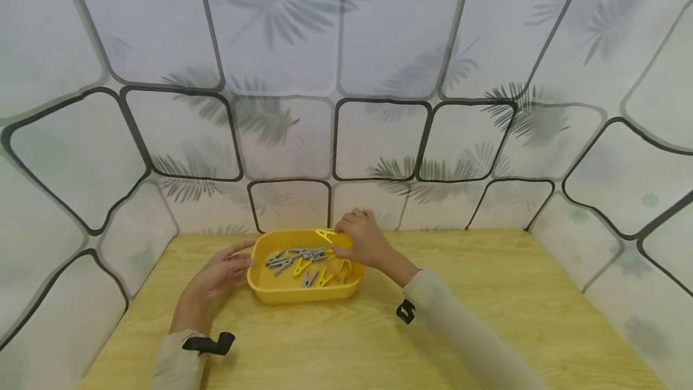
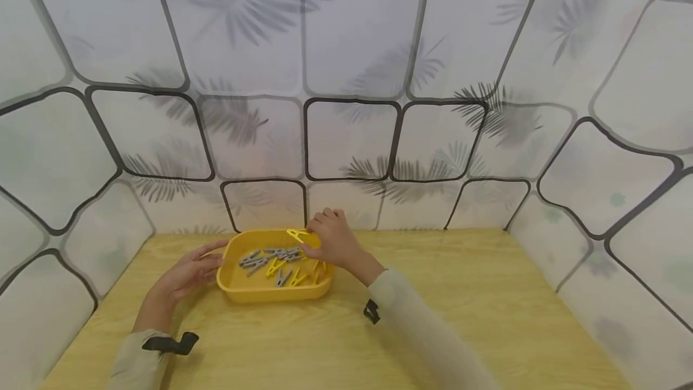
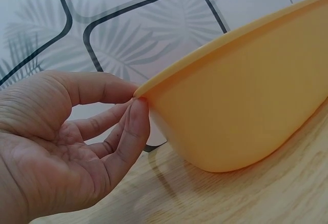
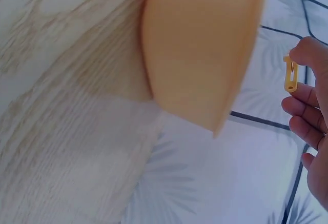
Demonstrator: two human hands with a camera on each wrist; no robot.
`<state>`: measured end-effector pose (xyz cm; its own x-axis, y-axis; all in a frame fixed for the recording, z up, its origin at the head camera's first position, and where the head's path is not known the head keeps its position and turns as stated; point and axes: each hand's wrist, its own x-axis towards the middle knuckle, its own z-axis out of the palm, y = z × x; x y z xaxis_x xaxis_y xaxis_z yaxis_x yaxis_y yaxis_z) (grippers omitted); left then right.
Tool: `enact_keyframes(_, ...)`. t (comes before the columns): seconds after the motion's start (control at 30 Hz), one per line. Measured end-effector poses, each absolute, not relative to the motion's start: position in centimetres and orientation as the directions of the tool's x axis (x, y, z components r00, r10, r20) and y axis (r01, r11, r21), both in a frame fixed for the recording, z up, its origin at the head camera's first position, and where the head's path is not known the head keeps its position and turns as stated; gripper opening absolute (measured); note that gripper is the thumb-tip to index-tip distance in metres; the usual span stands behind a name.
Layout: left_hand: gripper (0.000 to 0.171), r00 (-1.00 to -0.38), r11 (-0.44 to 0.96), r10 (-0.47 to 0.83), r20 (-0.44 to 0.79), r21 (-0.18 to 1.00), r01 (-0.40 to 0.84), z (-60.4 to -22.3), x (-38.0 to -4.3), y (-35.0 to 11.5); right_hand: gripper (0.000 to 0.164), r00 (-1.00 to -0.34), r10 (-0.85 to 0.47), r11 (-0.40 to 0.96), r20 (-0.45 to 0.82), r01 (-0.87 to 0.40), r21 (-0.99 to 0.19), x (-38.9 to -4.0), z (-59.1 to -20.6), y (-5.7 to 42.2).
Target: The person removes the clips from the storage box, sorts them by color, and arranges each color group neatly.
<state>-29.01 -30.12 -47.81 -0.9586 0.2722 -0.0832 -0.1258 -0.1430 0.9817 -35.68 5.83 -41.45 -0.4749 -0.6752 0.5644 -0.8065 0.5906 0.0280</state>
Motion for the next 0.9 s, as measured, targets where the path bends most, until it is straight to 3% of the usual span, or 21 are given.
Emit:
enact_keyframes(0.23,0.044,-0.960,-0.170,0.269,-0.084,0.976,-0.133,-47.8,-28.9,-30.1,0.023,-0.488,-0.509,0.623,0.709,-0.778,-0.088,-35.6,-40.7,7.9)
enact_keyframes(0.37,0.043,-0.959,-0.168,0.273,-0.082,0.977,-0.131,-47.8,-28.8,-30.2,0.025,-0.530,-0.413,0.681,0.741,-0.719,-0.135,-35.7,-40.9,9.4)
enact_keyframes(0.5,0.040,-0.958,-0.163,0.277,-0.077,0.979,-0.126,-47.6,-28.8,-30.1,0.027,-0.567,-0.332,0.755,0.753,-0.639,-0.148,-35.7,-41.6,11.2)
enact_keyframes(0.73,0.038,-0.961,-0.176,0.261,-0.090,0.975,-0.139,-47.5,-28.7,-30.1,0.027,-0.572,-0.272,0.818,0.774,-0.561,-0.128,-36.3,-43.5,14.4)
enact_keyframes(0.9,0.039,-0.959,-0.177,0.268,-0.090,0.974,-0.141,-47.6,-28.7,-30.1,0.027,-0.671,-0.236,0.839,0.703,-0.506,-0.202,-36.6,-44.7,16.4)
